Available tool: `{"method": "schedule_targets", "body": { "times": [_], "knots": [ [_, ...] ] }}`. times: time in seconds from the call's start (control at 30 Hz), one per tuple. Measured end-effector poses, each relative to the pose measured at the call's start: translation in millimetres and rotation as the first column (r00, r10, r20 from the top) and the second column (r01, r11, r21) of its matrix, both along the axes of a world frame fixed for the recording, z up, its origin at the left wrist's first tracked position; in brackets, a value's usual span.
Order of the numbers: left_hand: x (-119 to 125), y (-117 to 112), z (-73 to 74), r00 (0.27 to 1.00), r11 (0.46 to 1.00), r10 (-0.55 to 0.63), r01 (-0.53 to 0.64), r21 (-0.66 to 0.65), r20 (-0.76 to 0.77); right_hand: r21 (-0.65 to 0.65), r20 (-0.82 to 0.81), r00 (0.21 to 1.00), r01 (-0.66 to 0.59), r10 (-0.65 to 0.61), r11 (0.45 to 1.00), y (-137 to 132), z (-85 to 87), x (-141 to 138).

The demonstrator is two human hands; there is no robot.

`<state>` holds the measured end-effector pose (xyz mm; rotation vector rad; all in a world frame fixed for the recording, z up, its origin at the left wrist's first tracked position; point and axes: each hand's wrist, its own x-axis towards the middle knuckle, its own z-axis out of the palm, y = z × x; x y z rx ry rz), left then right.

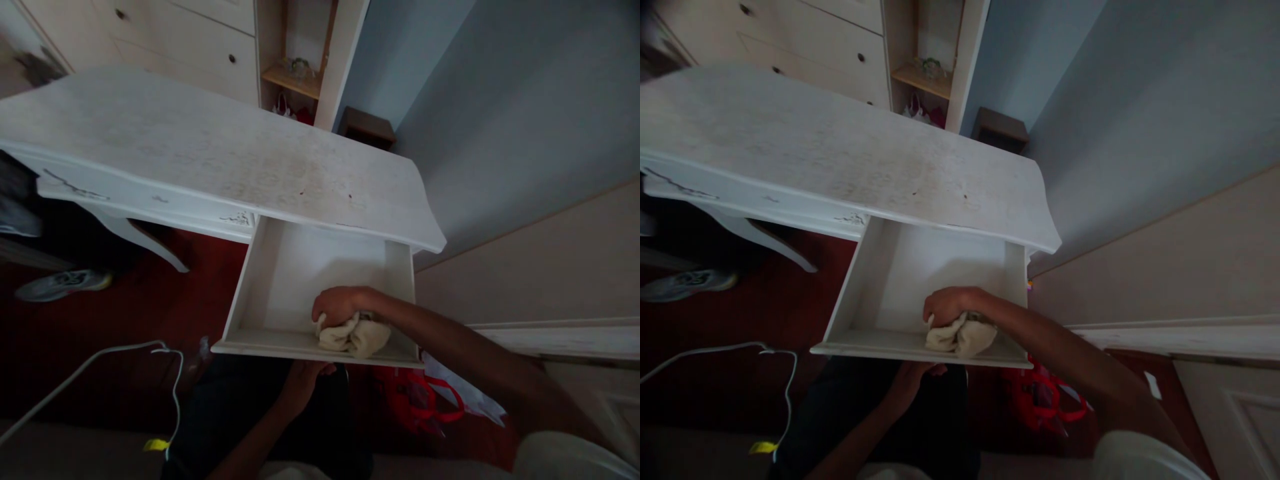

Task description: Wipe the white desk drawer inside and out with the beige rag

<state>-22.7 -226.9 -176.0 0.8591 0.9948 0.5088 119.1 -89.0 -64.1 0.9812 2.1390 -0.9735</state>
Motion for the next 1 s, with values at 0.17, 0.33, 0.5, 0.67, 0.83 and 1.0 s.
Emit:
{"method": "schedule_targets", "body": {
  "times": [0.17,0.33,0.5,0.67,0.83,1.0],
  "knots": [
    [0,-1,0.0,1.000,1.000,-0.009,0.009,-0.014,0.020,0.033,-0.285,0.951,0.133,-0.118,0.991,16,-13.3,-43],
    [-2,-2,-0.2,1.000,1.000,-0.016,0.016,0.024,0.025,0.063,-0.558,0.790,0.343,-0.252,0.937,25,-32.9,-71],
    [-2,-2,4.1,0.998,1.000,0.007,-0.007,0.004,0.058,0.326,-0.504,0.836,0.418,-0.219,0.848,24,-42.6,-71],
    [0,-1,6.0,0.997,1.000,0.019,-0.020,0.013,0.078,0.586,-0.425,0.820,0.573,-0.384,0.574,39,-39.5,-63],
    [0,-1,4.5,0.996,0.999,0.017,-0.021,0.038,0.091,0.660,-0.551,0.635,0.729,-0.542,0.183,65,-41.6,-58],
    [1,-3,2.7,0.992,0.999,0.038,-0.041,0.027,0.122,0.645,-0.618,0.624,0.750,-0.478,0.146,75,-46.4,-78]
  ]
}}
